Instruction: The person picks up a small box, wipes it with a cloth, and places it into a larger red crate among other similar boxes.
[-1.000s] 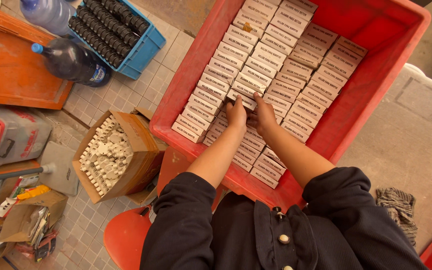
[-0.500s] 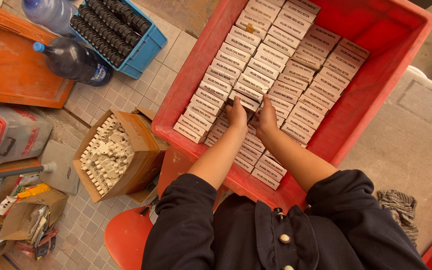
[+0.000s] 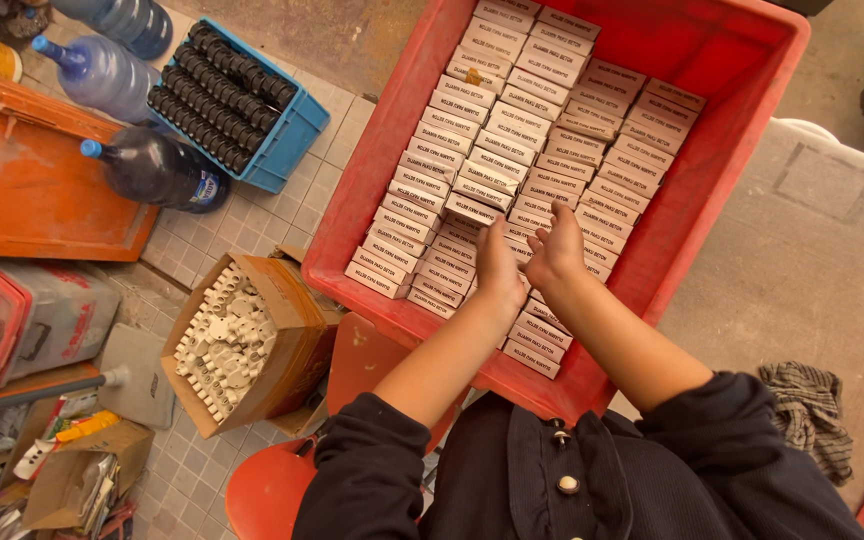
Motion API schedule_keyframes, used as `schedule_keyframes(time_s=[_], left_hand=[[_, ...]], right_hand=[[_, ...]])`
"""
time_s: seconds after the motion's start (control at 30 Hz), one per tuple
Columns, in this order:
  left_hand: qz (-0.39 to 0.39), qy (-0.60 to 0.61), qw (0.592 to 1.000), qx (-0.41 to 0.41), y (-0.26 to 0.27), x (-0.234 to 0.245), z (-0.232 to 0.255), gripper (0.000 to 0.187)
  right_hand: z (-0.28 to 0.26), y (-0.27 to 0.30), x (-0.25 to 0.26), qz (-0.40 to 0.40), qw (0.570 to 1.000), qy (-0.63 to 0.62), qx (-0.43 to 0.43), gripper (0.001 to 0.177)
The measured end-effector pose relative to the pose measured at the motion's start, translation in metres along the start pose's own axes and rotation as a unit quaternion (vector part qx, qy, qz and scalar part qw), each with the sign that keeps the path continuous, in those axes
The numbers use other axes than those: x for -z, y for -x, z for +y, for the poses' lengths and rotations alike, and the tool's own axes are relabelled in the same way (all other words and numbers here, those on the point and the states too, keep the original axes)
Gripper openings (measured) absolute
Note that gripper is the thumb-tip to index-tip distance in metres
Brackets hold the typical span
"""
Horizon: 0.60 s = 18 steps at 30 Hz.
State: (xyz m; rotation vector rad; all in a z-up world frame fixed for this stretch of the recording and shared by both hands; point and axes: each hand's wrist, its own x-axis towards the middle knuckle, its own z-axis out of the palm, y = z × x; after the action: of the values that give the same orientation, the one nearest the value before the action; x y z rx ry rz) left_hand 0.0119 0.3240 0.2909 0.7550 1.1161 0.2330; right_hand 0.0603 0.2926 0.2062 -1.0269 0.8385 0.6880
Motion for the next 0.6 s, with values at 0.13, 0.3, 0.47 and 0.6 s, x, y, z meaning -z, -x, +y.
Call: schedule_keyframes(time_s=[0.13, 0.3, 0.47, 0.6], left_hand=[[-0.053, -0.013, 0.997, -0.057, 0.037, -0.012, -0.033, 0.080], [-0.227, -0.153, 0.940, -0.204, 0.085, -0.041, -0.076, 0.076], [-0.360, -0.184, 0.899, -0.166, 0.135, -0.083, -0.156, 0.079], [-0.427, -0.272, 0.856, -0.102, 0.185, -0.121, -0.238, 0.080]], right_hand=[[-0.005, -0.030, 0.070, -0.172, 0.983, -0.064, -0.002, 0.045], [-0.035, -0.008, 0.164, -0.178, 0.975, -0.112, 0.070, 0.046], [-0.069, 0.033, 0.260, -0.146, 0.953, -0.197, 0.179, 0.048], [-0.101, 0.068, 0.357, -0.095, 0.915, -0.270, 0.286, 0.050]])
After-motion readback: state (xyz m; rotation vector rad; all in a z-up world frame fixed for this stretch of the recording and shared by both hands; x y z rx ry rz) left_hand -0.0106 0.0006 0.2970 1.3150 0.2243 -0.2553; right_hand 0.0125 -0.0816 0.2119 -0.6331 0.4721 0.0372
